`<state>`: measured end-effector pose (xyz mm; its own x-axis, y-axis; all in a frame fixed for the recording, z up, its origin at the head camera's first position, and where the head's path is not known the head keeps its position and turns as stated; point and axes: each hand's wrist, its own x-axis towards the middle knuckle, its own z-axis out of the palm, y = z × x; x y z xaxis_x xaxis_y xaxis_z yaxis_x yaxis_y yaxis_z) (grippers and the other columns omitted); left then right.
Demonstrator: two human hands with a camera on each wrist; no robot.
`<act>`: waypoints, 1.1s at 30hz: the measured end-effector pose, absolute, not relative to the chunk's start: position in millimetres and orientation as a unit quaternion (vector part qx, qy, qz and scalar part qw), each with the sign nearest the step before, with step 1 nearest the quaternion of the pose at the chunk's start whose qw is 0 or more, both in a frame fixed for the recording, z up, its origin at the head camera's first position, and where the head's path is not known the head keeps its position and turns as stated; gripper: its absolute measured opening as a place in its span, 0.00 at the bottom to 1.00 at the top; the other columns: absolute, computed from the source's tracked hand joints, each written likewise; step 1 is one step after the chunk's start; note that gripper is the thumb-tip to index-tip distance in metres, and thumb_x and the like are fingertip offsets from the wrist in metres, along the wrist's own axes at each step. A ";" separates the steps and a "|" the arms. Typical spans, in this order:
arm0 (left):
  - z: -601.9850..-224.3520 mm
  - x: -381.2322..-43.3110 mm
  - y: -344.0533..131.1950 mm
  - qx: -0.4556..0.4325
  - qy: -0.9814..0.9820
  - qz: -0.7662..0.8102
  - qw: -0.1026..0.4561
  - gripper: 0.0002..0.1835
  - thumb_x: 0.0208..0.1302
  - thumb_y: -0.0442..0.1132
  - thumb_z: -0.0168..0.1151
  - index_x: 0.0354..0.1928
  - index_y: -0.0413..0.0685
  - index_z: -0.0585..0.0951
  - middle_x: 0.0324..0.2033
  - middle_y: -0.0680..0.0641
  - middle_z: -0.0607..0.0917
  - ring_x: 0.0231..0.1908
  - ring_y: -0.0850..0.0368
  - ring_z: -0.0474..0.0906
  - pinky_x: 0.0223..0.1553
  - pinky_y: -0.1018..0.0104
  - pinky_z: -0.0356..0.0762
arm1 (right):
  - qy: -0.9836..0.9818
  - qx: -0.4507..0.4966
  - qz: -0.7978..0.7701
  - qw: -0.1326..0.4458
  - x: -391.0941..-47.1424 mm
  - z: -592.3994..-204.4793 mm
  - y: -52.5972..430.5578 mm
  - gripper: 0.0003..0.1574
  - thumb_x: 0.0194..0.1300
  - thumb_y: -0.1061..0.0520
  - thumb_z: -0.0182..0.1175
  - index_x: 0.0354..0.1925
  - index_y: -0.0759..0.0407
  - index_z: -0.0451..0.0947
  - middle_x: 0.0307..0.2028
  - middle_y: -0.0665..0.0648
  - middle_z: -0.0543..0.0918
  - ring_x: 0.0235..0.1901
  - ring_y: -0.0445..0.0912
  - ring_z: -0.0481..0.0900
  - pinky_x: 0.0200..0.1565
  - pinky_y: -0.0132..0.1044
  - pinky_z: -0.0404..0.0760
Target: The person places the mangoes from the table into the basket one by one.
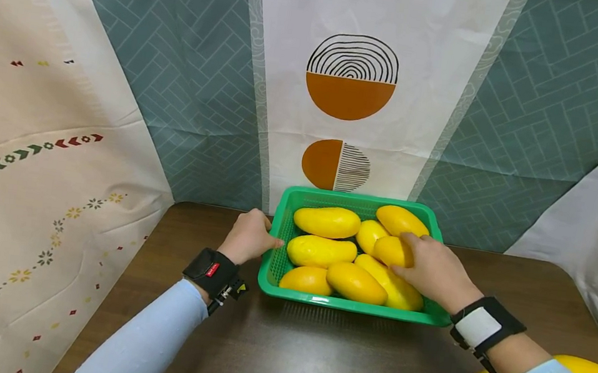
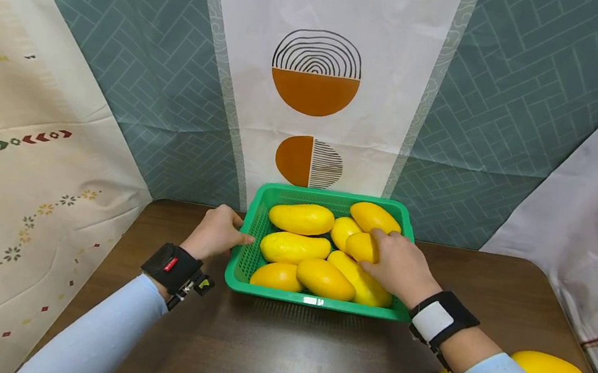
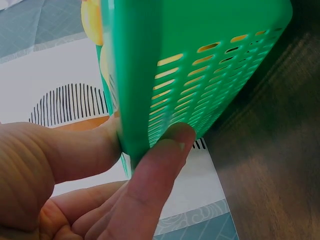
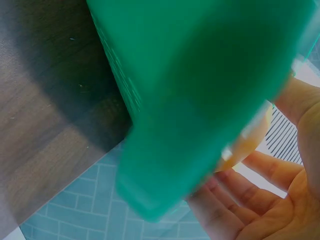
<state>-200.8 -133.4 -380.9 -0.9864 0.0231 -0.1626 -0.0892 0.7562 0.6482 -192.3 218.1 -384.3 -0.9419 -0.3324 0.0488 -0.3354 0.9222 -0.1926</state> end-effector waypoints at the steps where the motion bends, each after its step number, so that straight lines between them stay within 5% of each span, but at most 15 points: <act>1: -381.2 -200.8 -133.4 -0.018 0.934 0.348 0.080 0.15 0.50 0.43 0.72 0.34 0.38 0.85 0.24 0.44 0.84 0.13 0.56 0.78 0.17 0.69 0.78 | -0.980 0.171 0.101 0.009 -191.8 -384.4 218.6 0.40 0.53 0.41 0.67 0.57 0.63 0.70 0.38 0.60 0.81 0.33 0.49 0.74 0.39 0.47 0.79; 26: -382.1 -199.7 -134.3 -0.017 0.932 0.355 0.076 0.14 0.50 0.42 0.72 0.33 0.37 0.85 0.23 0.44 0.84 0.14 0.56 0.78 0.17 0.69 0.78 | -0.981 0.152 0.120 -0.009 -179.0 -369.2 226.0 0.40 0.55 0.40 0.65 0.58 0.62 0.71 0.43 0.60 0.82 0.34 0.48 0.75 0.38 0.45 0.79; 33: -381.7 -199.3 -134.6 -0.012 0.932 0.355 0.075 0.14 0.50 0.42 0.72 0.32 0.38 0.85 0.22 0.45 0.84 0.13 0.55 0.78 0.17 0.68 0.78 | -0.982 0.143 0.123 0.006 -166.1 -354.9 242.2 0.42 0.57 0.39 0.63 0.61 0.62 0.68 0.52 0.66 0.78 0.46 0.55 0.78 0.45 0.53 0.79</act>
<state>-199.3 -134.6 -381.7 -0.9883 0.0308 -0.1491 -0.0762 0.7478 0.6595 -166.1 242.2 -354.9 -0.9593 -0.2786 0.0466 -0.2815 0.9290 -0.2404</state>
